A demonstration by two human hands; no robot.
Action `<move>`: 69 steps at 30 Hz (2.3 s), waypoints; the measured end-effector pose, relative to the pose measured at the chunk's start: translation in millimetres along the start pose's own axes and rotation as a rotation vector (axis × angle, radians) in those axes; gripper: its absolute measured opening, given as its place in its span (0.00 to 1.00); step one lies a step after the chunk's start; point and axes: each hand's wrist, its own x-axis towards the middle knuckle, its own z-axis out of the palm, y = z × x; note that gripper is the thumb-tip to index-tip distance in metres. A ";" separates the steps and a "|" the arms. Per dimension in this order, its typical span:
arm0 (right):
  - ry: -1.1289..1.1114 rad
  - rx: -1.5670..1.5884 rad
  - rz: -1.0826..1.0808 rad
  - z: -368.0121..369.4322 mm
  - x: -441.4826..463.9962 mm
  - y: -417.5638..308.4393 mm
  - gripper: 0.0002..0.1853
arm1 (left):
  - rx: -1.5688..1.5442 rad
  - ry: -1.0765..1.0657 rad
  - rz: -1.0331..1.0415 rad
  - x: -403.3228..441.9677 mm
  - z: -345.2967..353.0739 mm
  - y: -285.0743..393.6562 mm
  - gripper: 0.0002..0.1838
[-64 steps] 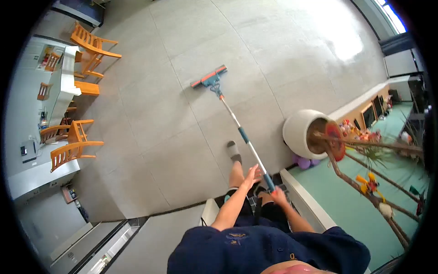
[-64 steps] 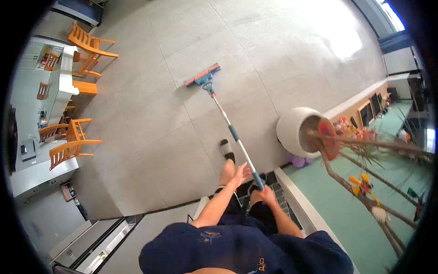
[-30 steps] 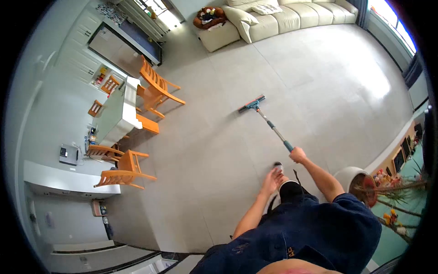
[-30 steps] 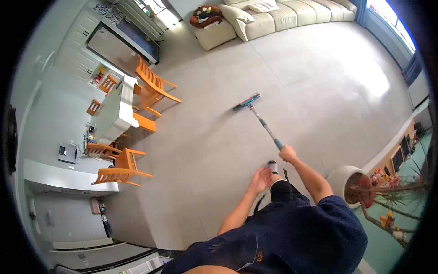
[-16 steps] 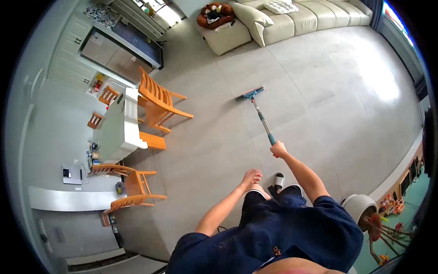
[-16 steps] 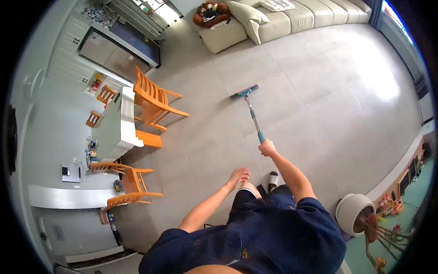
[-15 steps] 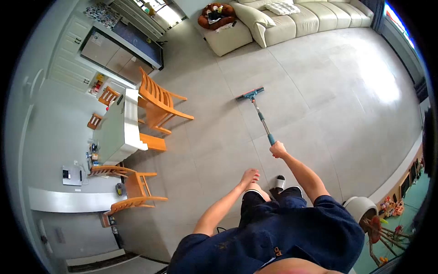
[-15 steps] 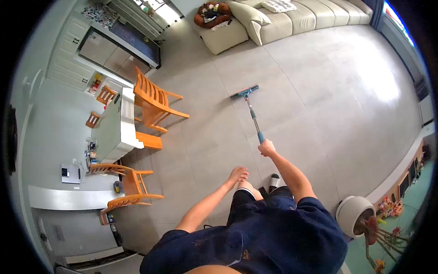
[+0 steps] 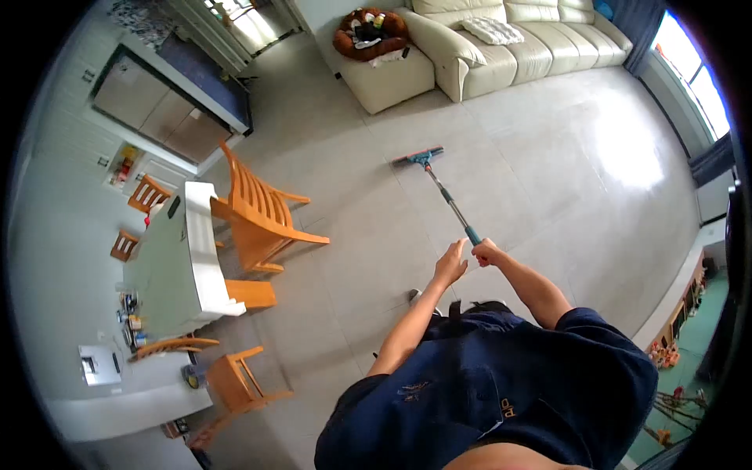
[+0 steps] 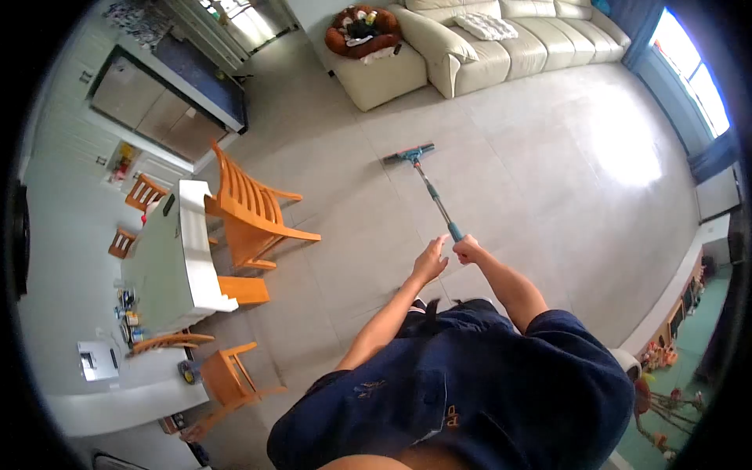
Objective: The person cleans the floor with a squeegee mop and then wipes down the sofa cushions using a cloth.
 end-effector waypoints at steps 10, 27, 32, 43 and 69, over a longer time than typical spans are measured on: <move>0.130 0.023 0.012 26.5 73.4 -129.2 0.09 | -0.090 -0.145 -0.096 139.0 -93.9 -120.4 0.37; -0.004 0.507 -0.339 -65.8 169.9 -563.5 0.15 | -0.184 -0.105 -0.280 455.8 -288.3 -202.9 0.39; -0.326 0.193 -0.531 -54.3 174.5 -660.6 0.20 | 0.107 0.479 0.239 595.9 -350.8 -159.7 0.32; 0.815 0.267 -1.234 -111.5 20.0 -866.1 0.24 | -0.558 0.495 0.137 872.0 -509.7 -187.9 0.21; 0.997 -0.029 -2.237 -457.7 51.6 -959.8 0.23 | -0.798 0.293 0.129 1273.2 -443.6 -52.9 0.26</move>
